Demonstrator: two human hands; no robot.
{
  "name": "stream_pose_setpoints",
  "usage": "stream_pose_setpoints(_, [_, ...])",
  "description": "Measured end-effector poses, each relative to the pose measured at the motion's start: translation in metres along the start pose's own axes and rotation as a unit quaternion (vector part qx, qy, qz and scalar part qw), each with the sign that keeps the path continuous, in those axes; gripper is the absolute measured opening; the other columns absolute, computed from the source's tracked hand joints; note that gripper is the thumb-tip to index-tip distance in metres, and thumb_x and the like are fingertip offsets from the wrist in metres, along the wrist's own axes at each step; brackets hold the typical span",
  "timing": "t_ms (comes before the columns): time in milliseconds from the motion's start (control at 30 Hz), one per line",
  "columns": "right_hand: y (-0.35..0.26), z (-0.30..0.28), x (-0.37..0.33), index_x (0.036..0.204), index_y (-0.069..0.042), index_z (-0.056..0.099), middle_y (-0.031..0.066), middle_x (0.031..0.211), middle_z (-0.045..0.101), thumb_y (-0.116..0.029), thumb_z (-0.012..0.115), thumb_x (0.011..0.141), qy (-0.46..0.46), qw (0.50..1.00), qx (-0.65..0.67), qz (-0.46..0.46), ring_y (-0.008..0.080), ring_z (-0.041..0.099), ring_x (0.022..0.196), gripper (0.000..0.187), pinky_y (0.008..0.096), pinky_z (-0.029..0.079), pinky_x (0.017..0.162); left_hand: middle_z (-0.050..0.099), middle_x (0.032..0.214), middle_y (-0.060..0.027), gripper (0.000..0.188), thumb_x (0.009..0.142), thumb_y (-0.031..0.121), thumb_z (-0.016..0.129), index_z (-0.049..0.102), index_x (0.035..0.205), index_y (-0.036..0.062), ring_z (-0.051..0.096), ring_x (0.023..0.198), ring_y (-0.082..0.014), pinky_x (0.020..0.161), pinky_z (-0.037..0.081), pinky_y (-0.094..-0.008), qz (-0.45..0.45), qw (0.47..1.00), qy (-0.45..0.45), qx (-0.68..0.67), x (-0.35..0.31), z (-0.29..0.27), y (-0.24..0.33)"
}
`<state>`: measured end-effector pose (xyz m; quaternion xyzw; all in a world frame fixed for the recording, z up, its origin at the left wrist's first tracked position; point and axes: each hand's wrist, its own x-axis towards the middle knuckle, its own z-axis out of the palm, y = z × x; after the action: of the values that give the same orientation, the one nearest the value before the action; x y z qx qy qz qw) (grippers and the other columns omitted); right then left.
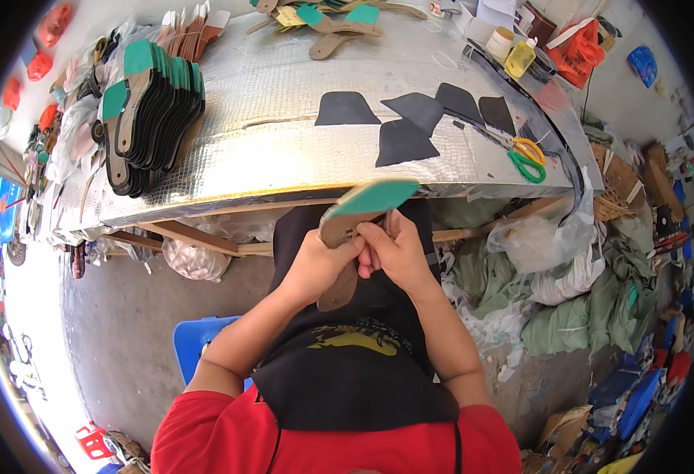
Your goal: Apply adhesive tape or lining to the edges and surfaces of shoe sole components.
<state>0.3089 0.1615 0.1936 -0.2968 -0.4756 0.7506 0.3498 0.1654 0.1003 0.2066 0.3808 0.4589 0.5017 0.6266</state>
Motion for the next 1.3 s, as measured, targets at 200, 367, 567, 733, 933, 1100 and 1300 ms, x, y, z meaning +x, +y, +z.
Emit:
stream_pose_setpoints(200, [0.006,-0.003,0.011,0.088,-0.001,0.057,0.0023,0.062,0.055,-0.009,0.059,0.094,0.111,0.989,0.101,-0.018,0.0077,0.048,0.046,0.010,0.0219,0.037,0.041,0.064,0.084,-0.0064,0.022,0.099,0.015,0.050,0.060,0.106,-0.0025,0.064,0.079,-0.0175,0.076,0.050,-0.0310,-0.036,0.994,-0.051,-0.090,-0.007,0.000,-0.001])
stream_pose_setpoints(367, [-0.009,-0.009,0.006,0.091,0.001,0.059,0.0035,0.068,0.060,-0.019,0.058,0.097,0.060,0.992,-0.103,0.037,0.0050,0.043,0.042,0.021,0.0208,0.033,0.037,0.063,0.087,-0.0067,0.026,0.101,0.020,0.047,0.059,0.109,-0.0020,0.064,0.083,-0.0183,0.080,0.049,-0.0316,-0.054,0.997,-0.013,-0.058,-0.001,-0.008,0.007])
stream_pose_setpoints(567, [0.004,-0.013,-0.027,0.105,0.004,0.062,0.0068,0.084,0.067,-0.012,0.056,0.097,-0.032,0.990,-0.135,0.021,0.0120,0.063,0.071,0.019,0.0261,0.052,0.064,0.061,0.088,-0.0064,0.028,0.103,0.023,0.044,0.054,0.111,-0.0009,0.064,0.084,-0.0208,0.080,0.050,-0.0343,-0.077,0.986,0.068,-0.128,0.001,-0.023,0.028])
stream_pose_setpoints(733, [0.008,-0.003,-0.048,0.098,-0.008,0.060,0.0057,0.076,0.062,-0.007,0.065,0.080,0.013,0.780,-0.584,-0.226,0.0234,0.066,0.065,0.018,0.0337,0.052,0.054,0.058,0.083,-0.0060,0.028,0.103,0.024,0.042,0.053,0.108,-0.0012,0.062,0.079,-0.0206,0.077,0.052,-0.0363,-0.053,0.978,0.098,-0.176,0.006,-0.022,0.040])
stream_pose_setpoints(933, [0.033,0.037,-0.060,0.103,-0.001,0.061,0.0082,0.078,0.065,-0.005,0.068,0.079,-0.006,0.787,-0.570,-0.235,0.0256,0.066,0.063,0.026,0.0348,0.052,0.053,0.051,0.080,-0.0043,0.028,0.103,0.025,0.042,0.050,0.109,-0.0012,0.049,0.067,-0.0150,0.069,0.049,-0.0345,-0.025,0.981,0.120,-0.148,0.010,-0.020,0.055])
stream_pose_setpoints(1100, [0.044,0.053,-0.046,0.099,0.000,0.058,0.0116,0.079,0.068,-0.008,0.064,0.087,-0.009,0.877,-0.408,-0.252,0.0240,0.066,0.060,0.016,0.0325,0.050,0.051,0.055,0.081,-0.0053,0.031,0.103,0.029,0.043,0.050,0.109,-0.0015,0.054,0.068,-0.0154,0.068,0.050,-0.0340,0.075,0.981,0.104,-0.148,0.013,-0.021,0.054])
stream_pose_setpoints(1300, [0.018,0.050,-0.024,0.080,-0.003,0.058,-0.0001,0.063,0.057,-0.024,0.049,0.102,0.091,0.995,0.026,-0.005,0.0039,0.041,0.045,0.031,0.0228,0.034,0.041,0.064,0.103,-0.0133,0.043,0.103,0.036,0.043,0.046,0.121,-0.0030,0.066,0.085,-0.0208,0.081,0.054,-0.0372,0.212,0.930,0.213,-0.211,0.022,0.000,0.038])
